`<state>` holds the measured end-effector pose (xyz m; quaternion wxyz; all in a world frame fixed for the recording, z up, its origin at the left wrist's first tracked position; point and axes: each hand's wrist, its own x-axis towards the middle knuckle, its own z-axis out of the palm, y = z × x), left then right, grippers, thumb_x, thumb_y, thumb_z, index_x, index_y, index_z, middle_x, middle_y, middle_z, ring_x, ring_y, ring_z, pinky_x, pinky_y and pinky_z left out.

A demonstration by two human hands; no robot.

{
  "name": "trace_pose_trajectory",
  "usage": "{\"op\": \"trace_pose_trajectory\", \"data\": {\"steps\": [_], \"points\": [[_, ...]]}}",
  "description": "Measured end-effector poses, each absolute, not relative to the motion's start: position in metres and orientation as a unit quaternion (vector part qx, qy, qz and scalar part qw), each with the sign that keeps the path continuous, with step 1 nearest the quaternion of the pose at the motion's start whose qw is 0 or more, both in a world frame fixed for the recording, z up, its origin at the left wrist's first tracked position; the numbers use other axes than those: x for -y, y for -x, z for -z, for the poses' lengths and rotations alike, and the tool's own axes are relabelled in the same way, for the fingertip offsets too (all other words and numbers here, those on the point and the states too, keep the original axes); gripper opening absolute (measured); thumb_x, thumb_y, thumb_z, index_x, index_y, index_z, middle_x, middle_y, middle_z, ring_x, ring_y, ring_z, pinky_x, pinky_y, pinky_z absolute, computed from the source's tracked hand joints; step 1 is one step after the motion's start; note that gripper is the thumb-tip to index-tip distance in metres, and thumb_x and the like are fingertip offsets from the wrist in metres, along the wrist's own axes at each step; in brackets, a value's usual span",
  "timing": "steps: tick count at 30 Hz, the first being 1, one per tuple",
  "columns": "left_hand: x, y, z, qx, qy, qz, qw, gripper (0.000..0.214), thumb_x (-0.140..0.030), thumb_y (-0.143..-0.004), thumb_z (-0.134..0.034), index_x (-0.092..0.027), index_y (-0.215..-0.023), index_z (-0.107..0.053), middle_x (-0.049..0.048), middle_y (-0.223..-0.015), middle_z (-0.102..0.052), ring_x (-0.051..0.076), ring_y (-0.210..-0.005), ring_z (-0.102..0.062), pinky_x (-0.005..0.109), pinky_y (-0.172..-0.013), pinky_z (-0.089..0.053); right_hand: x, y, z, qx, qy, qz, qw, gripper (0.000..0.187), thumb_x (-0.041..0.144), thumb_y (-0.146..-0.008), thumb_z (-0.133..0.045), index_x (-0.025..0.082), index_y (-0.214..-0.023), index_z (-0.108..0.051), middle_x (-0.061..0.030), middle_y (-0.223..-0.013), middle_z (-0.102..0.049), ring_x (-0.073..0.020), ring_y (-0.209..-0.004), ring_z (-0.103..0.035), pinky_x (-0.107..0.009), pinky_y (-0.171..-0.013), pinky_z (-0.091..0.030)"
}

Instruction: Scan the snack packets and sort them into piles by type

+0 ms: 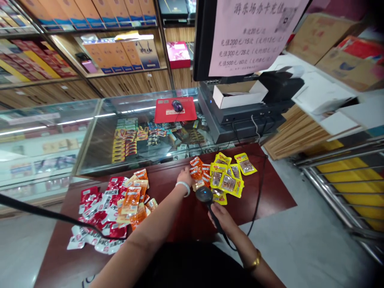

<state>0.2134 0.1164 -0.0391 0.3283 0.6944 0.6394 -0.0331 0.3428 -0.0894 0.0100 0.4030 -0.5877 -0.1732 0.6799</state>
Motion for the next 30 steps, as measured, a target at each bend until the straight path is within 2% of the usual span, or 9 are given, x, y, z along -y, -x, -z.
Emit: {"op": "trace_pose_trajectory", "data": {"steps": [2,4,7,10,16,21,26,30], "points": [[-0.118,-0.208,0.040,-0.643,-0.694,0.039,0.322,0.075,-0.038,-0.056,-0.086,-0.017,-0.117,-0.048,0.0203,-0.122,-0.055,0.030,-0.105,-0.063,0.032,-0.086,-0.043,0.090,-0.341,-0.010,0.178,0.590,-0.680,0.398,0.062,0.080,-0.065,-0.062,0.022,-0.081,-0.045,0.0091,-0.050,-0.047,-0.0066,-0.036,-0.036,-0.020,-0.036,-0.027],[-0.115,-0.199,0.042,-0.641,-0.698,0.010,0.319,0.062,-0.034,-0.060,-0.083,-0.017,-0.111,-0.051,0.0184,-0.118,-0.058,0.028,-0.104,-0.062,0.032,-0.087,-0.042,0.092,-0.339,-0.011,0.184,0.589,-0.680,0.396,0.061,0.079,-0.066,-0.062,0.022,-0.080,-0.045,0.0088,-0.050,-0.048,-0.0066,-0.037,-0.037,-0.020,-0.037,-0.027],[-0.104,-0.180,0.046,-0.634,-0.682,-0.071,0.358,0.037,-0.028,-0.073,-0.073,-0.019,-0.102,-0.053,0.0118,-0.102,-0.065,0.024,-0.095,-0.064,0.030,-0.083,-0.043,0.093,-0.337,-0.012,0.196,0.587,-0.682,0.390,0.059,0.078,-0.069,-0.061,0.022,-0.079,-0.045,0.0083,-0.052,-0.048,-0.0065,-0.037,-0.037,-0.020,-0.037,-0.027],[-0.093,-0.156,0.048,-0.639,-0.621,-0.165,0.422,0.024,-0.024,-0.077,-0.067,-0.021,-0.096,-0.053,0.0057,-0.089,-0.068,0.019,-0.081,-0.065,0.028,-0.076,-0.044,0.091,-0.332,-0.014,0.199,0.591,-0.684,0.380,0.060,0.078,-0.068,-0.061,0.022,-0.082,-0.046,0.0085,-0.052,-0.048,-0.0066,-0.037,-0.037,-0.020,-0.037,-0.027],[-0.078,-0.103,0.042,-0.623,-0.553,-0.264,0.487,0.026,-0.023,-0.069,-0.070,-0.020,-0.087,-0.053,0.0003,-0.079,-0.066,0.015,-0.073,-0.062,0.027,-0.074,-0.047,0.074,-0.311,-0.020,0.246,0.575,-0.680,0.383,0.054,0.074,-0.073,-0.060,0.023,-0.079,-0.045,0.0079,-0.054,-0.049,-0.0069,-0.038,-0.038,-0.019,-0.037,-0.028],[-0.058,-0.066,0.032,-0.643,-0.542,-0.274,0.466,0.025,-0.020,-0.067,-0.069,-0.020,-0.087,-0.053,-0.0012,-0.075,-0.062,0.014,-0.069,-0.060,0.026,-0.071,-0.046,0.057,-0.288,-0.028,0.288,0.545,-0.698,0.365,0.051,0.072,-0.076,-0.058,0.022,-0.081,-0.048,0.0076,-0.055,-0.048,-0.0068,-0.038,-0.038,-0.019,-0.037,-0.028],[-0.028,-0.027,0.023,-0.679,-0.521,-0.261,0.446,0.026,-0.025,-0.066,-0.072,-0.020,-0.081,-0.051,-0.0046,-0.067,-0.056,0.012,-0.061,-0.053,0.025,-0.064,-0.042,0.053,-0.266,-0.030,0.327,0.530,-0.717,0.313,0.053,0.071,-0.077,-0.059,0.021,-0.092,-0.055,0.0081,-0.053,-0.047,-0.0072,-0.038,-0.036,-0.019,-0.036,-0.027],[-0.002,0.010,0.019,-0.708,-0.468,-0.282,0.447,0.027,-0.026,-0.062,-0.074,-0.019,-0.078,-0.053,-0.0037,-0.068,-0.056,0.013,-0.064,-0.053,0.026,-0.067,-0.043,0.050,-0.244,-0.033,0.364,0.517,-0.725,0.275,0.054,0.069,-0.077,-0.061,0.019,-0.097,-0.058,0.0071,-0.054,-0.048,-0.0077,-0.040,-0.037,-0.019,-0.037,-0.027]]}}
